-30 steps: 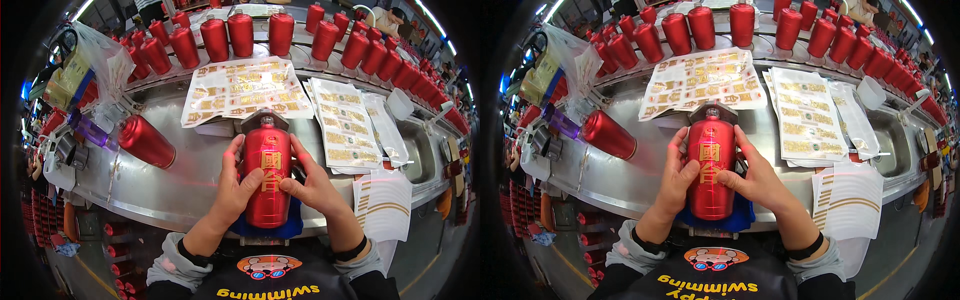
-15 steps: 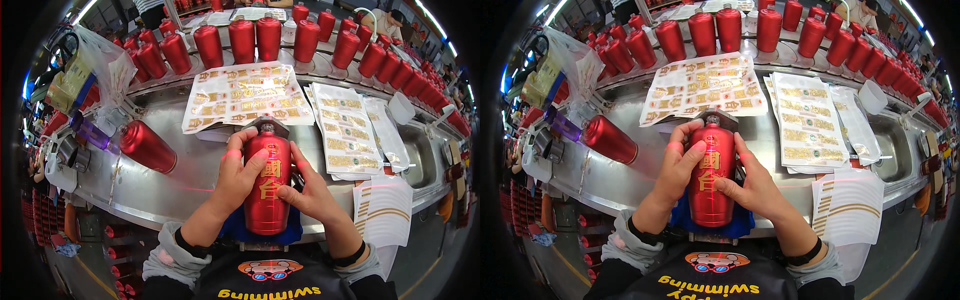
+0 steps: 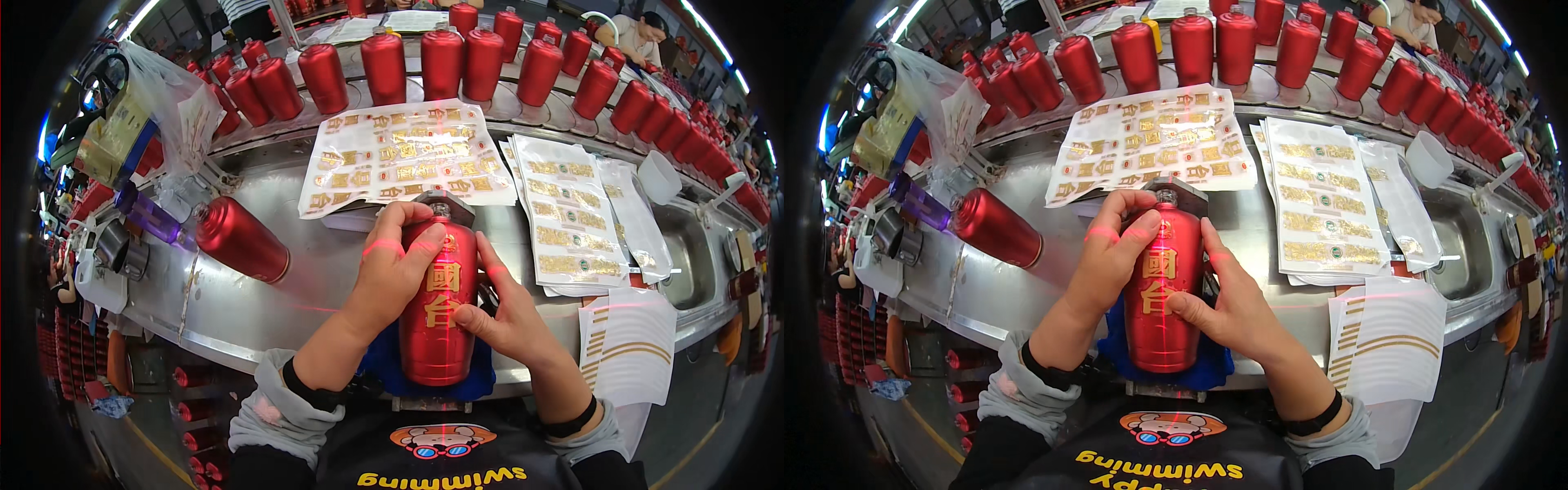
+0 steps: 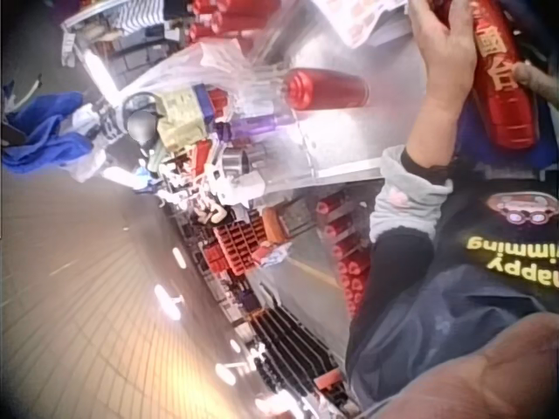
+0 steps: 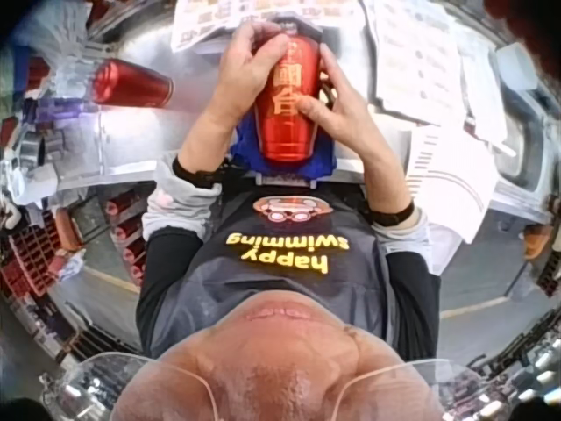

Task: Manually applying decorative labels and stickers to red metal liquor bottles at a factory workstation.

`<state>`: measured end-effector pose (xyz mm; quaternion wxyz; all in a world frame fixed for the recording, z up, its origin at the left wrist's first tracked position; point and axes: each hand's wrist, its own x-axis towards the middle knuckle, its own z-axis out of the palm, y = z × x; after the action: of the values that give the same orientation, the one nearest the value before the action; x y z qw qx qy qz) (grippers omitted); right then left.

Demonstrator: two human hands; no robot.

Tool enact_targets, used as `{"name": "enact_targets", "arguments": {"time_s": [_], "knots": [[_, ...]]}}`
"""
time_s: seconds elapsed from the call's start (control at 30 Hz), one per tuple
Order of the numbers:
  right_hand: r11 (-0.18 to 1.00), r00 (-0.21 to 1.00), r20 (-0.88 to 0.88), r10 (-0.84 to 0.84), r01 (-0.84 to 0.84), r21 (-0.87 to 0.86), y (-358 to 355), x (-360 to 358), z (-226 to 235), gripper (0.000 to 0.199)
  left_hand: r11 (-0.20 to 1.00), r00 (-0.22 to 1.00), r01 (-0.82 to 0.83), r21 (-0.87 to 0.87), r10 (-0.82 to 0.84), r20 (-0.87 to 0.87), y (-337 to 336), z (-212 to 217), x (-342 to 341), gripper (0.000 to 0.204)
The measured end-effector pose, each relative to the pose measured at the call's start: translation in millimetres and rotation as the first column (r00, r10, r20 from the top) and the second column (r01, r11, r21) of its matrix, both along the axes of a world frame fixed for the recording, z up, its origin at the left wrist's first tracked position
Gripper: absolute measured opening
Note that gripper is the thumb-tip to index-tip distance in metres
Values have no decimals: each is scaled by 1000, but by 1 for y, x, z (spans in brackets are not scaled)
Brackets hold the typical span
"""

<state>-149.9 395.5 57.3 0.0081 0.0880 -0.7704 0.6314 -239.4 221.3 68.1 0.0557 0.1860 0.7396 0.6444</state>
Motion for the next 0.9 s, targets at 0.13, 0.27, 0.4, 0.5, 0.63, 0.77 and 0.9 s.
{"name": "enact_targets", "arguments": {"time_s": [0.13, 0.27, 0.4, 0.5, 0.63, 0.77, 0.9], "knots": [[1000, 1000, -2, 2, -2, 0, 0, 0, 0, 104, 1000, 1000, 6, 30, -5, -5, 1, 1, -1, 28], [1000, 1000, 1, 7, -7, -11, 1, 0, 0, 104, 999, 999, -10, -34, 8, -39, 2, 3, -2, 25], [1000, 1000, 20, 18, -18, 1, 2, 1, 2, 103, 999, 999, 11, 52, -14, 50, 2, 4, -2, 24], [999, 999, 45, 31, -30, -12, 2, 1, 3, 103, 996, 997, 24, 87, -30, 70, 1, 4, -4, 24], [999, 998, 54, 31, -31, -9, 3, 1, 5, 102, 993, 994, 37, 116, -49, 102, 0, 4, -7, 24], [999, 998, 51, 32, -31, -9, 2, 1, 5, 101, 988, 988, 58, 144, -78, 133, -1, 3, -7, 24], [999, 999, 35, 32, -31, -34, 2, 1, 3, 100, 992, 994, 74, 102, -82, 72, -1, 2, -6, 27]]}}
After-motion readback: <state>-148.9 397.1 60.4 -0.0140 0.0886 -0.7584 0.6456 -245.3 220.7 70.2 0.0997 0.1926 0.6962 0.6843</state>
